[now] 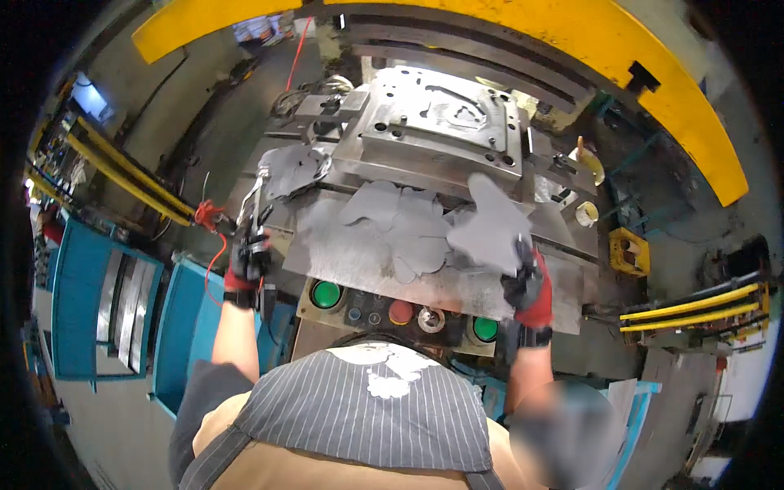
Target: Operator uses pliers to remove metal parts from a stamping press and sorts scrap material.
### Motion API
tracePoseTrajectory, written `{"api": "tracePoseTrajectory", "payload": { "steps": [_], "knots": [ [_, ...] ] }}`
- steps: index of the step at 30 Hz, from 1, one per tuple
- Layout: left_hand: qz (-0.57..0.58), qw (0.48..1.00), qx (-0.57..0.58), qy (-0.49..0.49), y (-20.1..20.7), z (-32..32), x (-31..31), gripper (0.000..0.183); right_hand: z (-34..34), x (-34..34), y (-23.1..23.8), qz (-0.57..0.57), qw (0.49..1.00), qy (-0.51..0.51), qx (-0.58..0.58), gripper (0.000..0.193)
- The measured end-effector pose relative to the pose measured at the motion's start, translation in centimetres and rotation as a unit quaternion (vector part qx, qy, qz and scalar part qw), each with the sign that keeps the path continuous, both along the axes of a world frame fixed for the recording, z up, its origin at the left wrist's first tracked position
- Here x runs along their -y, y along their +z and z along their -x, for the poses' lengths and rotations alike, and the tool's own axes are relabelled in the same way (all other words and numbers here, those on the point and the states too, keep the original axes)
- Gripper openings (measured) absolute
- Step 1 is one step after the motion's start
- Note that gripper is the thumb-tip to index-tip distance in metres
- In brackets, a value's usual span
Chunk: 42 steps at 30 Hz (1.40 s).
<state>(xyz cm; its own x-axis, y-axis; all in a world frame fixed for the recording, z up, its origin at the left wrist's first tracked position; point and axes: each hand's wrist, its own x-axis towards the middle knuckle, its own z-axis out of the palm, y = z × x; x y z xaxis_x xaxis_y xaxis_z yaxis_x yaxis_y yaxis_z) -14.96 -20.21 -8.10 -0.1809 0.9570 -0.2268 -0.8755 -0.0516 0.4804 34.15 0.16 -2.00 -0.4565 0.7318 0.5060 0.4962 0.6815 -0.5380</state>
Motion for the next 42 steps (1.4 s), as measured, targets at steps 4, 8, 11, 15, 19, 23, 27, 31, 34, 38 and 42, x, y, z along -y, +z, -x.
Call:
{"api": "tracePoseTrajectory", "payload": {
  "steps": [4, 8, 11, 15, 19, 23, 27, 31, 34, 38, 42],
  "knots": [
    [0.055, 0.985, -0.148, 0.074, 1.5, -6.5, 2.3, 0.047, 5.8, -7.7, 3.2, 0.141, 0.964, 0.075, -0.211, 0.03],
    [0.06, 0.983, -0.174, 0.021, 3.2, -10.3, 3.2, 0.043, 10.3, -16.9, 4.8, 0.23, 0.94, 0.089, -0.236, 0.021],
    [0.102, 0.969, -0.219, 0.047, 3.6, -11.5, 3.7, 0.04, 13.5, -23.1, 4.3, 0.163, 0.966, 0.088, -0.18, 0.016],
    [0.155, 0.957, -0.219, 0.109, 3.4, -12.3, 6.0, 0.03, 17.2, -29.6, 4.6, 0.117, 0.985, -0.113, 0.057, 0.03],
    [0.186, 0.951, -0.196, 0.15, 3.2, -12.3, 8.7, 0.012, 19.1, -29.9, 5.8, 0.087, 0.957, -0.124, 0.248, 0.042],
    [0.226, 0.923, -0.261, 0.168, 1.8, -12.1, 10.8, 0.026, 19.8, -30.7, 6.2, 0.066, 0.926, -0.149, 0.339, 0.04],
    [0.188, 0.936, -0.252, 0.159, 3.3, -12.1, 9.9, 0.022, 19.1, -30.2, 6.5, 0.07, 0.927, -0.134, 0.344, 0.041],
    [0.183, 0.952, -0.179, 0.168, 1.5, -11.2, 8.5, 0.035, 19.8, -27.4, 7.7, -0.012, 0.897, -0.131, 0.422, 0.04],
    [0.221, 0.933, -0.168, 0.229, 2.0, -11.8, 6.3, 0.022, 20.1, -24.4, 8.2, -0.128, 0.917, -0.111, 0.362, 0.032],
    [0.139, 0.921, -0.276, 0.238, -3.0, -7.3, 6.5, 0.015, 17.5, -21.3, 8.5, -0.166, 0.972, -0.072, 0.148, 0.031],
    [0.235, 0.899, -0.218, 0.297, -8.1, -3.8, 10.5, 0.013, 8.0, -10.4, 6.9, -0.047, 0.996, 0.044, -0.059, 0.037]
  ]
}}
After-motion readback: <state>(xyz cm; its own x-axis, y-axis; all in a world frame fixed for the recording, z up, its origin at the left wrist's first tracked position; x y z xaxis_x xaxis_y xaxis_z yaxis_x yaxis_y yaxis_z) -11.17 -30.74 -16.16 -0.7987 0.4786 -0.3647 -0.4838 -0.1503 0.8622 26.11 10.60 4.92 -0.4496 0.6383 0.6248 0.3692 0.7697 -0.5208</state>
